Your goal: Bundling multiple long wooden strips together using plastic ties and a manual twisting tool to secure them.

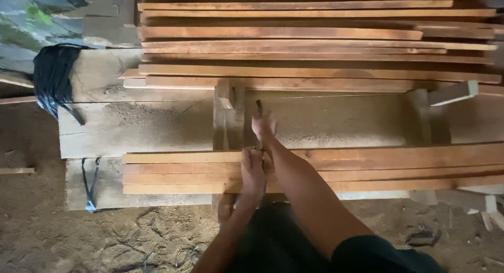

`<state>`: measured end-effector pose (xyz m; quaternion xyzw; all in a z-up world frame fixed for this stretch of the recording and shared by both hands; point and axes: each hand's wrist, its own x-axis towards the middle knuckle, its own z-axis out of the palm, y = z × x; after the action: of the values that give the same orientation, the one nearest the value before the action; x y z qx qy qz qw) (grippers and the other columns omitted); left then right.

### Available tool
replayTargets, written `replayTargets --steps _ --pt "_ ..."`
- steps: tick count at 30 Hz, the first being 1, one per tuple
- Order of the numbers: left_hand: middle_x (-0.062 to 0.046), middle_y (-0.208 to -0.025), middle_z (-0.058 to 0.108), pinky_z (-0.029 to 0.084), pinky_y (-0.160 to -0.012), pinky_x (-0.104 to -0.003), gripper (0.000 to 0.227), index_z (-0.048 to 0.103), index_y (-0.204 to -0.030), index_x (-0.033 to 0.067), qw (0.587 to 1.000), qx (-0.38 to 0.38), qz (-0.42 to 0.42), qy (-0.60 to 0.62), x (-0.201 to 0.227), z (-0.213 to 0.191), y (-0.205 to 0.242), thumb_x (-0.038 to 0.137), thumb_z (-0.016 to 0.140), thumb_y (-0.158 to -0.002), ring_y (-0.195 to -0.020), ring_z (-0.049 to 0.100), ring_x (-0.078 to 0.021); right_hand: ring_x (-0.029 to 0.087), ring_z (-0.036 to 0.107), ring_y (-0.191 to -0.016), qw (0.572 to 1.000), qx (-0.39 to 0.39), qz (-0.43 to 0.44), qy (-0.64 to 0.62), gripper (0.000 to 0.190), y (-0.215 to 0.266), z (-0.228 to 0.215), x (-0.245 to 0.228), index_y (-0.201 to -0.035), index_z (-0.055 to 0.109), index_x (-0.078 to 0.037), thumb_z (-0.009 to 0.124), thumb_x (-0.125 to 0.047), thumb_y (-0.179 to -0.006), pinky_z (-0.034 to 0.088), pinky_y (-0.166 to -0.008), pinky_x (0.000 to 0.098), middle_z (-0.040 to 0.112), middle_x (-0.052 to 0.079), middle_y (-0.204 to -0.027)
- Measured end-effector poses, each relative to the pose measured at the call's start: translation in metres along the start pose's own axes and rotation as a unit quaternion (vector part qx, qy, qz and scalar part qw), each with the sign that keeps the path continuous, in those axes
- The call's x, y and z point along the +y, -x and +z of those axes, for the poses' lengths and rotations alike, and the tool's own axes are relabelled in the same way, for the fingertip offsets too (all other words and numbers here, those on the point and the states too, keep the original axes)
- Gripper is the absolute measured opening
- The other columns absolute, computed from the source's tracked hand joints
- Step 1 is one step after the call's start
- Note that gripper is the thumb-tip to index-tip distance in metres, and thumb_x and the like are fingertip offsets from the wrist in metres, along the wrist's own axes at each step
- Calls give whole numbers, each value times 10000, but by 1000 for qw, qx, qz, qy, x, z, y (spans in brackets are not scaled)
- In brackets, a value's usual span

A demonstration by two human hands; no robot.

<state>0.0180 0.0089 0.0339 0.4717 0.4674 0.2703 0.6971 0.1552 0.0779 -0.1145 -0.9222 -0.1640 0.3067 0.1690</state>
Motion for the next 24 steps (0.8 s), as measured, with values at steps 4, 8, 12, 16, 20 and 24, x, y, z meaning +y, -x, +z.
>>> replayTargets --steps 4,8,12,16,20,24 --pt "-21 -918 513 461 -853 -433 156 475 -1039 156 999 6 -37 -13 -59 -18 -20 277 410 -1112 -879 498 -177 238 738 -691 923 84 -208 313 293 -70 91 47 -730 751 -132 521 -151 -909 529 -613 379 698 42 -667" --pt "-63 -927 585 485 -886 -401 139 544 -998 152 994 8 -20 -108 -46 -14 -20 231 468 -1084 -929 563 -181 295 699 -544 991 47 59 -115 431 -72 62 44 -582 673 -60 662 -377 -875 434 -406 419 631 132 -550" --pt "-41 -821 545 486 -809 -419 236 464 -908 147 993 0 5 -115 -26 -12 -17 271 417 -1104 -786 557 -178 220 632 -487 986 69 29 -150 360 -47 41 35 -537 596 -75 588 -237 -858 382 -385 412 553 86 -479" --pt "-218 -870 647 496 -810 -559 311 501 -1019 157 971 -58 -31 -230 -23 -21 -30 430 361 -1075 -878 678 -405 365 701 -906 973 25 32 -228 372 7 -32 11 -1123 616 48 498 -284 -1004 510 -845 489 699 224 -990" --pt "-221 -855 683 490 -750 -573 354 535 -1024 162 942 -126 -23 -311 -38 -26 -67 481 383 -1034 -864 691 -450 222 678 -753 962 67 30 -263 282 -127 47 105 -1111 593 -172 562 -428 -995 504 -646 432 635 33 -861" --pt "-300 -881 708 440 -763 -618 403 643 -1009 21 927 -124 -43 -350 12 -25 -57 380 469 -956 -914 685 -503 82 417 -363 922 37 -18 -384 421 2 -49 65 -626 584 -215 608 -383 -1011 339 -378 259 455 -53 -478"
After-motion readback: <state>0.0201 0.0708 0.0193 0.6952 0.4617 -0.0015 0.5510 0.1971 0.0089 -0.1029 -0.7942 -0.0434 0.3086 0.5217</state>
